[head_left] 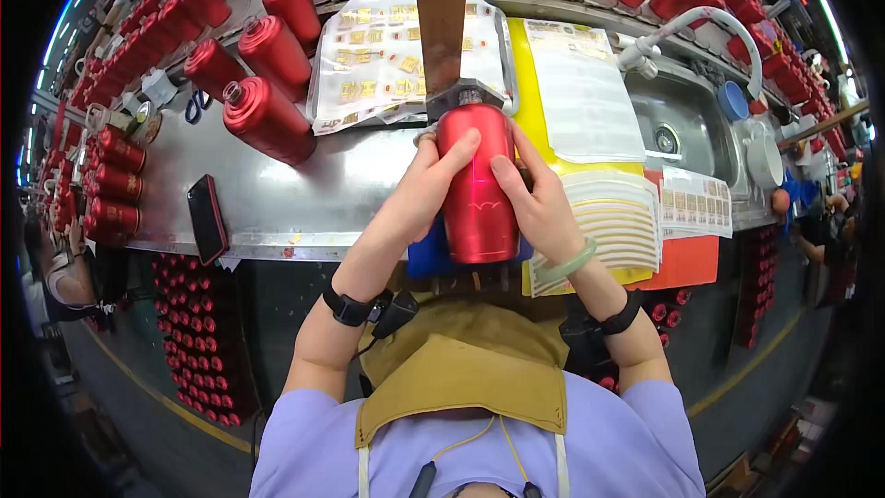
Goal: Applying decorative labels and seals to red metallic liquor bottles on an assembly line.
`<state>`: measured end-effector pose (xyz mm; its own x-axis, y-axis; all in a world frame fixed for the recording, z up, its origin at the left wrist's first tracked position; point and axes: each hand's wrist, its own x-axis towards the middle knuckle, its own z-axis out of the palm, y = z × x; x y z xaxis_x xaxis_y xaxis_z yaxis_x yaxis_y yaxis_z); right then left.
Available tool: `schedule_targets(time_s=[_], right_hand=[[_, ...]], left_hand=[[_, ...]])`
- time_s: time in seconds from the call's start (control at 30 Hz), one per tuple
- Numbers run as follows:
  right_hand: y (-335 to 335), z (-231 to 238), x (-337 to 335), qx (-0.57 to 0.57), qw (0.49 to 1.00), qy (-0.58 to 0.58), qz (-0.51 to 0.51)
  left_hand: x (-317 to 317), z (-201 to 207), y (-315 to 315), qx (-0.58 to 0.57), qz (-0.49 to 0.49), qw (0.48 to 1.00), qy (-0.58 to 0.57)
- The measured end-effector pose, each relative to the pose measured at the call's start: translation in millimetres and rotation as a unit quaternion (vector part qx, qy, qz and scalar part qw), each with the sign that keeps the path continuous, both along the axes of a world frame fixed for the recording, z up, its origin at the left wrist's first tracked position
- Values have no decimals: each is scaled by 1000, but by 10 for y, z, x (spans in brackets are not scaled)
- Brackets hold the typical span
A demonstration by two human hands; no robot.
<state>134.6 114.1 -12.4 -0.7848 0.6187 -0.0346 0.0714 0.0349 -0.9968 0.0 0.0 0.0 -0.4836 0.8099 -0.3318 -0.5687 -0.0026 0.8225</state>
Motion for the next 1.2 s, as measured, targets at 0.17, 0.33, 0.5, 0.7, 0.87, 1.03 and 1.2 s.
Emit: schedule_targets(time_s=[0.17, 0.33, 0.5, 0.7, 0.87, 1.03, 1.2], right_hand=[[640, 108, -125, 198, 972, -116, 47], [1575, -78, -996, 350, 914, -199, 57], [2071, -518, -1950, 359, 857, -370, -6], [2202, -357, -2117, 383, 794, -468, 63], [2308, -441, -2069, 452, 798, -396, -50], [2139, -120, -1711, 424, 867, -260, -36], [1746, 343, -1158, 473, 876, -85, 32]], left_hand=[[5, 135, -221, -83, -25, 952, 295], [135, 15, -305, -83, 12, 928, 363], [142, -58, -297, -55, 5, 948, 313], [147, 25, -264, -36, 23, 966, 257], [206, 68, -201, -165, 19, 893, 418], [172, -42, -238, 21, 36, 987, 153], [323, 112, -153, -150, 56, 804, 572]])
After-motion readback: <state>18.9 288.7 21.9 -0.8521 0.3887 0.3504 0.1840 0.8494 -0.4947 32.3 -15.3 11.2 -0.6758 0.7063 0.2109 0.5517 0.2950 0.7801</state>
